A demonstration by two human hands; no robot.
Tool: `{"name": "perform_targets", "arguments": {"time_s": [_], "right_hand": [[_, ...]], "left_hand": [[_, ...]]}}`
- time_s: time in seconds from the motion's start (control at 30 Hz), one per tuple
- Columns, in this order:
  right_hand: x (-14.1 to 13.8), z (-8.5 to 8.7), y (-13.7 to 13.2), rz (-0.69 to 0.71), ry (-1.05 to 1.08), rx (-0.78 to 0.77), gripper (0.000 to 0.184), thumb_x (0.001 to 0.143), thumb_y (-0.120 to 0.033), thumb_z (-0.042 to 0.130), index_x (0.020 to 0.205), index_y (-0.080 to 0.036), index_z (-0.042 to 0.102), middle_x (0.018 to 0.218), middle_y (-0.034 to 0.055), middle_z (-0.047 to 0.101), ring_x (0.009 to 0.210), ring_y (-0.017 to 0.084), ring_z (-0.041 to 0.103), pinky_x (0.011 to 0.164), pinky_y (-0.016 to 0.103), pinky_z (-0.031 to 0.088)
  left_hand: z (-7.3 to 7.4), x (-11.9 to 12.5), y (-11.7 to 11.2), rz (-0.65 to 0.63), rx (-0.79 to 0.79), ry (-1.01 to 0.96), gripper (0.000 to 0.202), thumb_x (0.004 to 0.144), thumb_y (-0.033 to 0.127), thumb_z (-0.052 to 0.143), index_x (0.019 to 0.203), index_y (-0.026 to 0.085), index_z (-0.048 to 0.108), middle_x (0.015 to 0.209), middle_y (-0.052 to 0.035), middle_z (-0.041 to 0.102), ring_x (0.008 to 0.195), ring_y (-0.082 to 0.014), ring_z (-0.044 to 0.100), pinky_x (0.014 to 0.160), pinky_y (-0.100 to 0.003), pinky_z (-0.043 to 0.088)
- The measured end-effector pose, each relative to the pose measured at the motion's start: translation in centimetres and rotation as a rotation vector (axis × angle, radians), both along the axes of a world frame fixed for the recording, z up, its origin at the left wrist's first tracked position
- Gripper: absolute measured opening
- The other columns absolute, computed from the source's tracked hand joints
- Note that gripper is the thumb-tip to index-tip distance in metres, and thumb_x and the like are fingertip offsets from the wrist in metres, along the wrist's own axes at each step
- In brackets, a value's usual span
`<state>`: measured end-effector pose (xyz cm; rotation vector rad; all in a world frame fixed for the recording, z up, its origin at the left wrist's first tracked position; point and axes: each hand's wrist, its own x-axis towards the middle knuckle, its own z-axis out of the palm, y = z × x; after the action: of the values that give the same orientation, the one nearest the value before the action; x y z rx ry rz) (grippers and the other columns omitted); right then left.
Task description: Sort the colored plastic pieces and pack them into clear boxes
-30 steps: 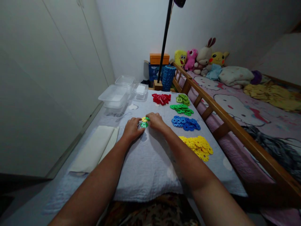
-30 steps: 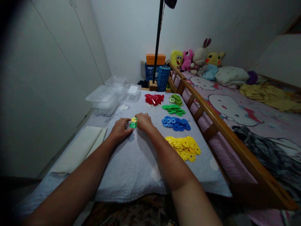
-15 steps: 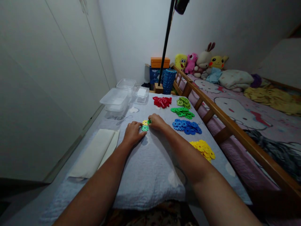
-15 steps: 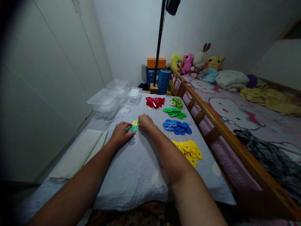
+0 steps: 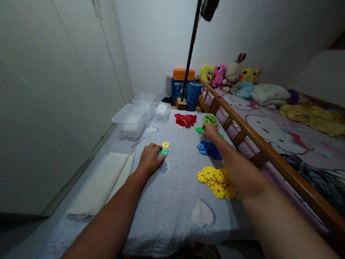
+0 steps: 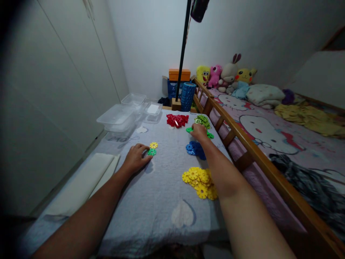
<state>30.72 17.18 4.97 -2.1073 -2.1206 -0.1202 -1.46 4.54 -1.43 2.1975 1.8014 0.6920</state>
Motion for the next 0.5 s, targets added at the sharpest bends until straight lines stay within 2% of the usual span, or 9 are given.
{"name": "perform_targets", "arguments": {"time_s": [0.17,0.3,0.5], "right_hand": [[2.4,-0.6,1.3,-0.114,0.061,0.019,0.031,0.087,-0.023,0.064,0.116,-0.019,0.073,0.125,0.0143,0.07,0.117,0.03,0.06,0.099,0.041,0.046],[2.9,-0.6,2.0,-0.14,0.07,0.001,0.033,0.089,-0.027,0.064,0.12,-0.02,0.072,0.13,0.0141,0.067,0.122,0.031,0.056,0.101,0.044,0.044],[3.5,-0.6,2.2,-0.157,0.062,-0.033,0.027,0.091,-0.03,0.065,0.114,-0.021,0.075,0.129,0.0162,0.066,0.124,0.034,0.054,0.1,0.049,0.043]], "left_hand": [[-0.2,0.0,0.1,-0.002,0.004,-0.007,0.033,0.085,0.036,0.064,0.113,0.02,0.071,0.117,-0.0123,0.066,0.112,-0.0309,0.059,0.101,-0.045,0.045],[-0.3,-0.1,0.1,-0.006,0.004,0.003,0.031,0.085,0.035,0.065,0.112,0.021,0.071,0.117,-0.0122,0.066,0.11,-0.0305,0.06,0.101,-0.045,0.045],[-0.3,-0.1,0.2,-0.006,0.015,0.007,0.03,0.085,0.035,0.065,0.112,0.023,0.07,0.116,-0.0106,0.066,0.111,-0.0294,0.06,0.101,-0.044,0.046]]}}
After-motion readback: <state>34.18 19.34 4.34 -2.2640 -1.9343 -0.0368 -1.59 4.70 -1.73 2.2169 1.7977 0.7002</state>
